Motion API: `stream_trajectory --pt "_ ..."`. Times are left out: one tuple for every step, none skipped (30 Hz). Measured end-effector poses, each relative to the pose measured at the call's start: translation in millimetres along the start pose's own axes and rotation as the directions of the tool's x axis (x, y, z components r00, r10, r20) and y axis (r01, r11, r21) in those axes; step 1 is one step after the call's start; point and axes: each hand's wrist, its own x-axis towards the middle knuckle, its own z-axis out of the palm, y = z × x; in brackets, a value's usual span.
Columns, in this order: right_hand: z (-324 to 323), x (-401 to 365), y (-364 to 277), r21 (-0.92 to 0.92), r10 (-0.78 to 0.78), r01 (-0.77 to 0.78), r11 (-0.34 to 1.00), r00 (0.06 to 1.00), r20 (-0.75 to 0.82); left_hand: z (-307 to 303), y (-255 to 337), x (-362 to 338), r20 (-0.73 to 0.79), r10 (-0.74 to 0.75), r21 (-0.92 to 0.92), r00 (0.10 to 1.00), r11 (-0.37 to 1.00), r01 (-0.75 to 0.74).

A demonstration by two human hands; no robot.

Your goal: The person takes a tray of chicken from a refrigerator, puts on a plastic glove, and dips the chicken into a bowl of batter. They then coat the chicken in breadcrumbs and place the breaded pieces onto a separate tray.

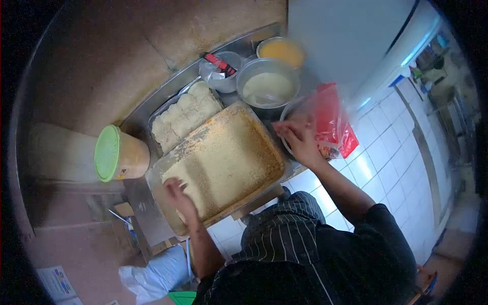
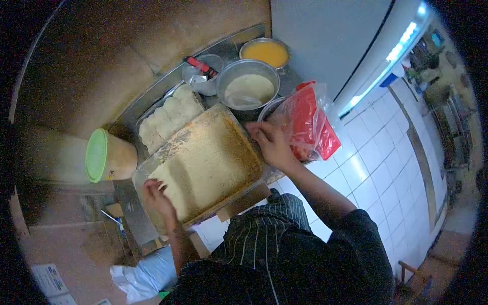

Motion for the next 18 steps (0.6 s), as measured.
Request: stream_trajectory --pt "3 20 4 -0.137 -0.033 0.035 0.990 0.999 0.017 20 1 -10 0.062 -0.018 -0.038 0.998 0.999 0.021" --pt "7 39 -21 -0.432 0.028 0.011 0.902 0.996 0.085 40 5 -17 0.111 -0.038 -0.040 0.993 0.998 0.042" --pt "10 58 -46 -0.688 0.102 0.014 0.726 0.987 0.127 59 9 -21 0.162 -0.057 -0.042 0.985 0.997 0.064" --pt "15 81 -35 -0.749 -0.115 0.140 0.647 0.990 0.085 76 15 -24 0.204 -0.054 -0.015 0.977 0.998 0.058" --pt "18 103 -17 -0.808 -0.334 0.241 0.537 0.941 0.058 93 21 -23 0.249 -0.050 0.008 0.967 0.999 0.050" --pt "16 120 -9 -0.887 -0.414 0.247 0.390 0.907 0.071 110 28 -19 0.278 0.002 0.071 0.961 0.997 -0.022" --pt "13 134 -3 -0.943 -0.486 0.236 0.232 0.868 0.098 126 36 -14 0.308 0.046 0.133 0.950 0.987 -0.091" --pt "10 148 -2 -0.976 -0.551 0.207 0.071 0.824 0.135 144 48 -8 0.350 0.085 0.216 0.933 0.962 -0.169" --pt "4 162 -6 -0.961 -0.393 0.256 0.104 0.898 0.197 161 57 -3 0.399 0.118 0.293 0.909 0.924 -0.248" --pt "-4 179 -12 -0.945 -0.228 0.296 0.142 0.938 0.260 181 60 3 0.430 0.160 0.335 0.888 0.886 -0.322" --pt "-8 191 -20 -0.926 -0.061 0.330 0.182 0.944 0.324 201 63 9 0.461 0.201 0.372 0.865 0.841 -0.394" --pt "-9 197 -33 -0.901 -0.084 0.376 0.215 0.927 0.366 220 61 14 0.485 0.247 0.363 0.839 0.816 -0.450" --pt "-11 201 -48 -0.872 -0.103 0.424 0.245 0.906 0.411 238 58 18 0.507 0.286 0.355 0.813 0.791 -0.499" --pt "-12 203 -56 -0.840 -0.118 0.467 0.277 0.884 0.453 255 56 22 0.502 0.286 0.382 0.816 0.773 -0.506" --pt "-15 206 -53 -0.802 -0.166 0.512 0.308 0.859 0.484 271 54 26 0.505 0.285 0.408 0.815 0.753 -0.516" --pt "-19 209 -50 -0.763 -0.218 0.552 0.337 0.834 0.507 283 53 30 0.511 0.288 0.430 0.810 0.730 -0.531" --pt "-25 215 -48 -0.722 -0.276 0.592 0.359 0.806 0.524 291 52 38 0.560 0.228 0.466 0.796 0.708 -0.530" --pt "-29 214 -56 -0.725 -0.245 0.589 0.357 0.808 0.535 297 50 47 0.605 0.166 0.499 0.779 0.683 -0.533"
